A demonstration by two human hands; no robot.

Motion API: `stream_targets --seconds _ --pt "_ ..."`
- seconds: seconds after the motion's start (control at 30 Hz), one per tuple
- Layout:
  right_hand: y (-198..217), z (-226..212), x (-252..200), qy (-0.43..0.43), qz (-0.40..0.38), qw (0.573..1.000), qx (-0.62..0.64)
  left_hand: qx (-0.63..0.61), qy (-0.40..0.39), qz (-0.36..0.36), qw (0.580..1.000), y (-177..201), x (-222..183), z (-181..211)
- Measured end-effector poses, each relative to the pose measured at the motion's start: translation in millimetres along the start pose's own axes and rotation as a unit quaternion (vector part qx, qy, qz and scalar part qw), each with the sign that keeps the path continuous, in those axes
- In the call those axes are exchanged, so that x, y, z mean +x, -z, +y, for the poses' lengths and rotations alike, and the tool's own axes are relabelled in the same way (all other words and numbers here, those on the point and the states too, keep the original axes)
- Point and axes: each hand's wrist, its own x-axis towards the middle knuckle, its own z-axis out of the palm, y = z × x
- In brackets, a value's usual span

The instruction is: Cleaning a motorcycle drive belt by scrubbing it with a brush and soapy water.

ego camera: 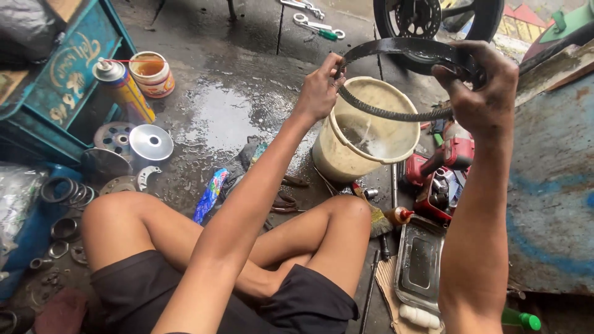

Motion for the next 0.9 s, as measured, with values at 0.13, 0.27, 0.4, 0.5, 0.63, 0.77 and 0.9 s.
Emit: stream_targets --seconds 0.13,0.27,0.4,0.5,0.63,0.77,0.9 --pt "1.5 -22.6 2.7 0.041 0.013 0.998 -0.046 -0.035 0.01 -0.011 0.999 41.2 -1.7 11.1" --pt "-23.9 -38.1 -6.7 0.082 0.014 0.997 -0.004 0.034 -0.081 0.061 0.994 109.4 -32.7 28.6" --pt "-89.8 -29.7 1.5 0.149 -0.009 0.986 0.075 0.082 -0.152 0.098 0.98 180.9 -71.5 26.6" --pt "-173.7 19.4 17.9 0.115 0.044 0.987 0.099 0.122 -0.16 0.107 0.974 224.1 -97.8 22.9" --pt "-266.5 -57.9 36.1 0.209 0.017 0.972 0.107 0.099 -0.097 0.099 0.985 256.3 -134.5 13.7" --pt "-365.9 -63.2 31.3 0.159 -0.039 0.979 0.123 0.065 -0.001 0.087 0.994 267.5 -156.4 -4.8" --pt "-418.6 -57.9 -6.4 0.086 -0.103 0.986 0.099 0.0 0.18 0.05 0.982 258.3 -175.7 -25.7"
